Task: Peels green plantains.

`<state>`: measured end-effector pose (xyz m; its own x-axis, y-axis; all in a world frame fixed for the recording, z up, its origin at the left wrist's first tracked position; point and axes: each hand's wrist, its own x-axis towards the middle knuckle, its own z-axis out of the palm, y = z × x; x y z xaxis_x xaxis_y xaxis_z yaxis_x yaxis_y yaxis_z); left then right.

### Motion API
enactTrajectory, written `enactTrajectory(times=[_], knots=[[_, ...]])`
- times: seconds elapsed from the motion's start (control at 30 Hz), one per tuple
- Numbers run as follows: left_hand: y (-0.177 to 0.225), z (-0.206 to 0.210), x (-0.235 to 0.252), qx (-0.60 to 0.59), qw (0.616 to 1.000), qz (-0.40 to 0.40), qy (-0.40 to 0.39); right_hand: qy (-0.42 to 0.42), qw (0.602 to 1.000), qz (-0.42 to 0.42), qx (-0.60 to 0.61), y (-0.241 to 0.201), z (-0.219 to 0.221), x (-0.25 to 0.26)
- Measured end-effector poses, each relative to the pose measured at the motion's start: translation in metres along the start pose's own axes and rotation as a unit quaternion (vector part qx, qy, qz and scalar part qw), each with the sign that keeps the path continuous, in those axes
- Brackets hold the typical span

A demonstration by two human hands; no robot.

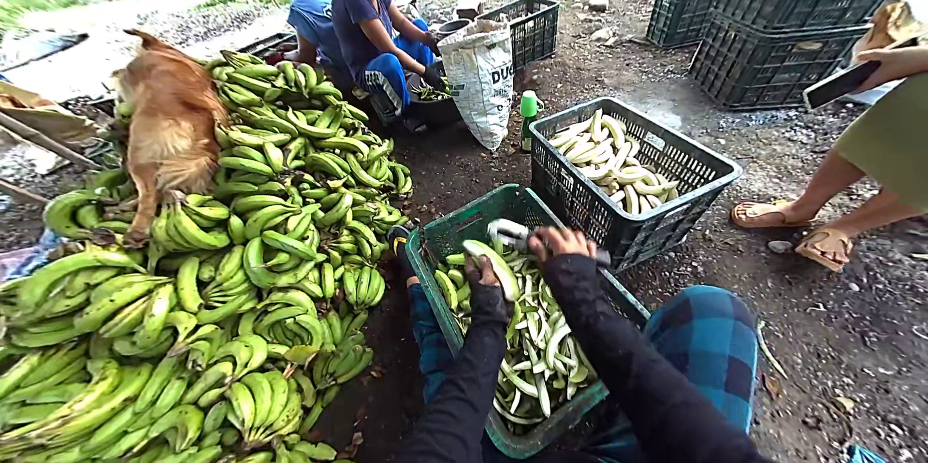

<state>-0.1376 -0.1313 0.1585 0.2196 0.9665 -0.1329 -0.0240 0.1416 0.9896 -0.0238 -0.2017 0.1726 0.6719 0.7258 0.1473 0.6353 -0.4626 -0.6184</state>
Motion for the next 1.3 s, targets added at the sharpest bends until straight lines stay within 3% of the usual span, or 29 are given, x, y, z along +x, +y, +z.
enactTrajectory(times=[0.07,0.13,0.2,0.23,0.3,0.33,0.37,0.43,0.53,0.6,0.63,0.67,0.7,0.8,0.87,0.93,1.0,1.07,1.13,1.2,1.3], knots=[[-0.012,0.006,0.021,-0.013,0.99,0.096,0.098,-0.05,0.998,0.043,0.014,0.002,0.016,-0.042],[-0.007,0.007,0.029,-0.011,0.985,0.125,0.114,-0.051,0.995,0.079,0.036,0.003,0.024,-0.067],[-0.003,0.007,0.021,-0.053,0.994,0.092,0.01,-0.02,0.996,0.07,0.045,0.002,0.024,-0.059],[-0.006,0.003,0.018,-0.067,0.992,0.062,-0.082,-0.006,0.997,0.057,0.043,0.002,0.02,-0.043],[-0.008,-0.01,0.014,-0.035,0.96,0.029,-0.278,0.019,0.999,0.023,0.029,0.006,0.009,-0.001],[-0.011,-0.017,0.017,0.007,0.938,0.038,-0.345,0.02,1.0,0.006,0.02,0.008,0.004,0.018],[-0.015,-0.02,0.019,0.041,0.929,0.045,-0.365,0.013,1.0,-0.008,0.011,0.009,-0.003,0.033],[-0.018,-0.019,0.015,0.043,0.953,0.046,-0.295,-0.009,1.0,-0.019,0.005,0.003,-0.009,0.041],[-0.016,-0.001,0.014,0.001,0.999,0.019,-0.033,-0.021,1.0,0.002,0.004,0.004,0.02,-0.006],[0.0,0.003,0.022,0.036,0.994,-0.082,0.067,0.021,0.999,0.031,0.012,0.011,0.047,-0.053],[-0.012,0.011,0.029,0.014,0.99,-0.05,0.134,0.046,0.998,0.044,0.025,0.014,0.055,-0.068],[-0.021,0.017,0.032,-0.017,0.988,-0.014,0.151,0.062,0.996,0.053,0.037,0.017,0.059,-0.075],[-0.023,0.018,0.027,-0.046,0.993,0.0,0.109,0.06,0.995,0.057,0.047,0.018,0.056,-0.073],[-0.017,0.001,0.014,-0.026,0.989,0.018,-0.143,0.025,0.998,0.028,0.045,0.017,0.034,-0.025],[-0.007,-0.014,0.014,0.073,0.946,0.034,-0.315,-0.092,0.995,0.031,0.007,0.013,0.007,0.017],[-0.007,-0.023,0.016,0.149,0.911,0.042,-0.383,-0.207,0.977,0.022,-0.036,0.008,-0.015,0.048],[-0.026,-0.022,0.022,0.081,0.946,0.028,-0.311,-0.177,0.984,-0.002,-0.02,0.009,-0.011,0.049],[-0.041,-0.011,0.03,0.014,0.986,0.019,-0.165,-0.123,0.992,-0.015,0.025,0.01,0.002,0.025],[-0.045,-0.008,0.034,0.067,0.997,-0.015,-0.041,-0.074,0.994,-0.011,0.074,0.019,0.029,-0.015],[-0.072,-0.01,0.049,0.124,0.992,-0.024,0.012,-0.033,0.994,0.008,0.104,0.034,0.054,-0.052],[-0.037,0.002,0.02,0.096,0.987,-0.125,-0.029,-0.013,0.995,0.033,0.094,0.042,0.06,-0.065]])
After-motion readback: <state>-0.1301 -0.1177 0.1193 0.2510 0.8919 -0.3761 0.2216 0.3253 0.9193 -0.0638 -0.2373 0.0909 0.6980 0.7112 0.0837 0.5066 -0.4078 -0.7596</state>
